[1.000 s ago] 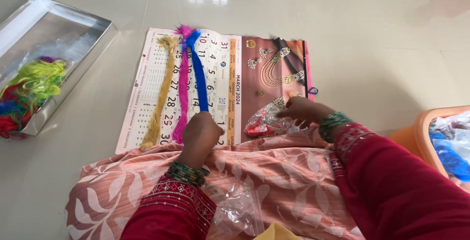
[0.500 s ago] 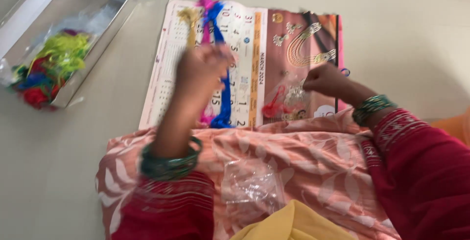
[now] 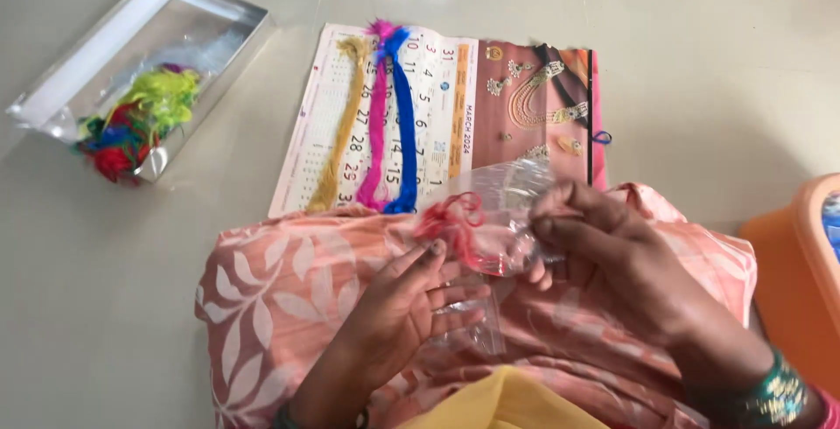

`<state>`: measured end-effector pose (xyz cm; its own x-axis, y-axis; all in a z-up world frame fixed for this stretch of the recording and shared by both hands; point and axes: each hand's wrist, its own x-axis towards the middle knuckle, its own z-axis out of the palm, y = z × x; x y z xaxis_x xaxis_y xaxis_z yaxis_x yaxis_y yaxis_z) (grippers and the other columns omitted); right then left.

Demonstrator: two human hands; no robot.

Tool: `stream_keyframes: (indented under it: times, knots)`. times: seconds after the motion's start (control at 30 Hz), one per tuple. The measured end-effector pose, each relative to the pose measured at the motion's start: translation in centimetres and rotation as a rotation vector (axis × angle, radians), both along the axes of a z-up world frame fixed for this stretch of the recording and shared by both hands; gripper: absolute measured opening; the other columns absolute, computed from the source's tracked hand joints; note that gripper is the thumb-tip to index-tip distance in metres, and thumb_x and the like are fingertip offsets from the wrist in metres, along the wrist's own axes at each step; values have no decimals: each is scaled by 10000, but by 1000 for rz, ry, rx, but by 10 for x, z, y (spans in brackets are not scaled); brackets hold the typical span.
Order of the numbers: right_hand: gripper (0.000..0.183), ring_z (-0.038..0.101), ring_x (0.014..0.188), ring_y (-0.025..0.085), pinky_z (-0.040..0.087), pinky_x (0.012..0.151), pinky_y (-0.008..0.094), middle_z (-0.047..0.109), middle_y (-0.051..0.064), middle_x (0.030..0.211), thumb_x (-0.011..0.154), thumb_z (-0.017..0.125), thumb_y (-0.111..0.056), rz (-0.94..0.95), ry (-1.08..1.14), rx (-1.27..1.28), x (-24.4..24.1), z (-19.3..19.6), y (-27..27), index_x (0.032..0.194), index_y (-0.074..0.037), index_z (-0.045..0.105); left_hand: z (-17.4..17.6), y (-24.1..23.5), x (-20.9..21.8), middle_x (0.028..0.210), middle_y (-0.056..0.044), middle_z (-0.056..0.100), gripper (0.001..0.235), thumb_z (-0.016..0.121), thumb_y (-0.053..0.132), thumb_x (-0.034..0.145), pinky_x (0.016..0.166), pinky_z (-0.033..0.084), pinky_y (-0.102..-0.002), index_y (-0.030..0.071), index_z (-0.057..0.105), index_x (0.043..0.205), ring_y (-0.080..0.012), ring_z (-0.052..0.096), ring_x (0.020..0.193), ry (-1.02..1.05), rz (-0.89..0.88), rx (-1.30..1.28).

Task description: The person sits on the floor and twists and folds colorful wool fiber strands by hand, one color at a time, shaping each into a twisted decorative strand. Finished pink, blue, red and yellow strands accumulate on a calendar on the floor as the person takes new fiber from a tray and works it on their lap.

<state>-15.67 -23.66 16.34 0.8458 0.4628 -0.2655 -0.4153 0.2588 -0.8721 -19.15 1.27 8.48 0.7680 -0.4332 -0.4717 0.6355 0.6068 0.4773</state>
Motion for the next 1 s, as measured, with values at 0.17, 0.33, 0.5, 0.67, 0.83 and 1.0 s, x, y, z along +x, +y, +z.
stream_keyframes:
  times: [0.17,0.33,0.5,0.67,0.83,1.0]
  knots:
    - [263,681,830,165,563,724,339,743,84,978,1008,497,-136,-165,157,16,-50,-29,-11,1139,19,665,12,-2,-18,1107,-146,723,335,552,307,1023,931,585,-465,21,643,1172,-252,705,1036,-198,165,-47]
    - [291,663,741,159,572,690,333,728,100,875,1036,492,-123,-157,43,-219,-60,-51,-15,1232,-6,673,18,-18,-29,1037,-77,723,193,630,131,973,884,621,-446,25,656,1132,-177,714,942,-233,169,155]
    - [357,638,554,151,534,540,286,666,87,651,1017,480,-139,-68,44,-217,-59,-40,-16,1286,-13,678,-4,-25,-27,956,-88,752,217,574,152,999,830,646,-404,4,706,1089,-168,736,857,-323,230,246]
    - [459,644,494,181,530,493,295,650,118,600,974,478,-54,69,109,-142,-57,-49,-14,1407,-76,628,-18,-28,-28,927,-95,750,238,543,153,1056,833,649,-374,-34,690,1056,-163,729,847,-436,133,264]
    - [185,685,522,194,545,483,308,716,162,650,954,542,43,121,-68,-198,-55,-102,-37,1024,88,707,-39,-38,-34,923,-51,674,228,549,131,1110,734,521,-282,-35,687,1034,-99,604,831,-483,-1,254]
    - [193,629,483,127,478,423,259,737,96,674,928,626,-53,-133,-33,-425,-47,-55,-12,1006,-16,798,-34,-31,-26,888,-38,723,218,551,172,1018,767,628,-277,1,681,983,-125,738,847,-344,-106,546]
